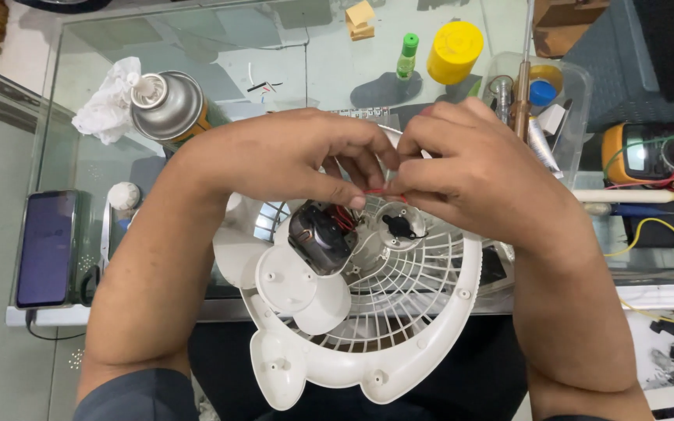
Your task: Disassembling a small electric fan and preparing wires for repair on a workbench.
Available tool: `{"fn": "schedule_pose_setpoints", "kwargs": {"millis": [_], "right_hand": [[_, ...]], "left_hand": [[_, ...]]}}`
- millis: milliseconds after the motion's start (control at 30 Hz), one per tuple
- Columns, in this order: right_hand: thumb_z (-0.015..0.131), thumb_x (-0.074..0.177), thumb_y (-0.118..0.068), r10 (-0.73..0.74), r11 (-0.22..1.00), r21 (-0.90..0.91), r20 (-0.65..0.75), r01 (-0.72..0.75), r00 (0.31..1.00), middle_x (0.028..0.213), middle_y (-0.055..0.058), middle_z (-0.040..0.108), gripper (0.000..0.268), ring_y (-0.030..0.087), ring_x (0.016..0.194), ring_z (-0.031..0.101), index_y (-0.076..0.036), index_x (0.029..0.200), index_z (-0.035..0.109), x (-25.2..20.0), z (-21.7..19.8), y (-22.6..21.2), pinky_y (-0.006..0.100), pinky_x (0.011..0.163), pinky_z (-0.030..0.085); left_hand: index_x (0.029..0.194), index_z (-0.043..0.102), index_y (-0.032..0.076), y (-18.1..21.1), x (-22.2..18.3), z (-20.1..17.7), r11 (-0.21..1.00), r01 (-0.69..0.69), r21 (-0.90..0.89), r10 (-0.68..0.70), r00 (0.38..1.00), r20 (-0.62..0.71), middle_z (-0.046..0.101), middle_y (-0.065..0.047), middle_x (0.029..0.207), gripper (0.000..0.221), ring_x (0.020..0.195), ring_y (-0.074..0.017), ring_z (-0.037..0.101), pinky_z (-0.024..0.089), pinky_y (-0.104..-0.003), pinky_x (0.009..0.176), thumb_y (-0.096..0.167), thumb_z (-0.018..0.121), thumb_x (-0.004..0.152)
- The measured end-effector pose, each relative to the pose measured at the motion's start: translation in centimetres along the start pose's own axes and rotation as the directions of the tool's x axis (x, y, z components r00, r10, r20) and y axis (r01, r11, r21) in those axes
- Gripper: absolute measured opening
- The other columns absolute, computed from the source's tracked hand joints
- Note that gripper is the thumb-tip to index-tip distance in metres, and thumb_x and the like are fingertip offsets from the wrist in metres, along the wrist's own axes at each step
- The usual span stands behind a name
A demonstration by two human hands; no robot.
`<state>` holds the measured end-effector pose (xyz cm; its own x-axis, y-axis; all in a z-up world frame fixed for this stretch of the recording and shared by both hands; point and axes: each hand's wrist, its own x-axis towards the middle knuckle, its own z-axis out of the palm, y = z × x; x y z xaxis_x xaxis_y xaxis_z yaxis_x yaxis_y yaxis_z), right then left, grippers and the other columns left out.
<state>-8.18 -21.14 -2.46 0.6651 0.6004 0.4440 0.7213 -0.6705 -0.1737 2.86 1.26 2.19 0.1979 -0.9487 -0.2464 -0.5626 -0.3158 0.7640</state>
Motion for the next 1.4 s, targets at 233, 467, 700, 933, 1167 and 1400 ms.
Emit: {"fn": "schedule_pose_setpoints", "kwargs": {"millis": [233,467,700,933,1167,1400], "right_hand": [[0.081,0.093,-0.021,-0.057,0.998,0.018,0.036,0.056,0.998,0.096,-0.001,0.068,0.012,0.026,0.088,0.058,-0.014,0.101,0.075,0.4,-0.3,-0.4,0.040,0.075,0.032],[0.077,0.099,-0.015,-0.031,0.999,-0.015,0.011,0.031,0.999,0.098,-0.001,0.071,0.007,0.027,0.095,0.063,-0.011,0.099,0.071,0.2,-0.7,-0.4,0.041,0.080,0.033],[0.080,0.099,-0.014,-0.026,0.986,-0.164,-0.033,0.021,0.999,0.092,-0.002,0.072,0.007,0.026,0.092,0.063,-0.012,0.098,0.074,-0.7,-0.8,0.3,0.042,0.083,0.035],[0.084,0.099,-0.014,-0.079,0.988,-0.143,-0.095,0.065,0.992,0.085,-0.002,0.071,0.015,0.025,0.085,0.061,-0.014,0.088,0.073,-1.0,-1.0,0.9,0.042,0.081,0.033],[0.084,0.101,-0.015,-0.096,0.988,-0.138,-0.145,0.076,0.985,0.087,0.000,0.073,0.011,0.025,0.087,0.063,-0.013,0.092,0.078,-1.2,-1.0,0.9,0.043,0.082,0.034],[0.085,0.100,-0.019,-0.072,0.992,-0.114,-0.159,0.055,0.985,0.087,-0.001,0.073,0.011,0.025,0.088,0.062,-0.014,0.092,0.079,-1.3,-1.2,1.0,0.043,0.079,0.034]], "left_hand": [[0.094,0.074,0.019,-0.5,1.2,0.7,0.973,0.114,0.200,-0.111,0.994,-0.023,0.073,0.005,0.075,0.008,0.069,-0.0118,0.066,0.050,-0.031,0.066,0.026,0.070,0.093],[0.094,0.070,0.018,-1.0,1.0,1.0,0.935,0.173,0.310,-0.145,0.983,-0.110,0.073,0.002,0.079,0.010,0.076,-0.0180,0.066,0.048,-0.038,0.068,0.027,0.067,0.091],[0.091,0.070,0.019,0.2,0.4,0.7,0.949,0.193,0.249,-0.171,0.979,-0.108,0.070,0.005,0.074,0.009,0.069,-0.0115,0.063,0.047,-0.032,0.066,0.026,0.069,0.096],[0.089,0.069,0.019,0.8,-0.2,0.8,0.961,0.146,0.236,-0.122,0.986,-0.112,0.071,0.005,0.074,0.008,0.069,-0.0104,0.064,0.049,-0.031,0.067,0.025,0.071,0.095],[0.091,0.071,0.018,0.8,-0.4,0.8,0.969,0.127,0.212,-0.103,0.988,-0.118,0.072,0.006,0.075,0.008,0.070,-0.0089,0.065,0.048,-0.030,0.068,0.024,0.070,0.096],[0.088,0.069,0.020,0.7,-0.8,1.1,0.945,0.067,0.321,-0.019,0.988,-0.151,0.071,0.007,0.072,0.008,0.066,-0.0128,0.062,0.046,-0.034,0.067,0.020,0.067,0.096]]}}
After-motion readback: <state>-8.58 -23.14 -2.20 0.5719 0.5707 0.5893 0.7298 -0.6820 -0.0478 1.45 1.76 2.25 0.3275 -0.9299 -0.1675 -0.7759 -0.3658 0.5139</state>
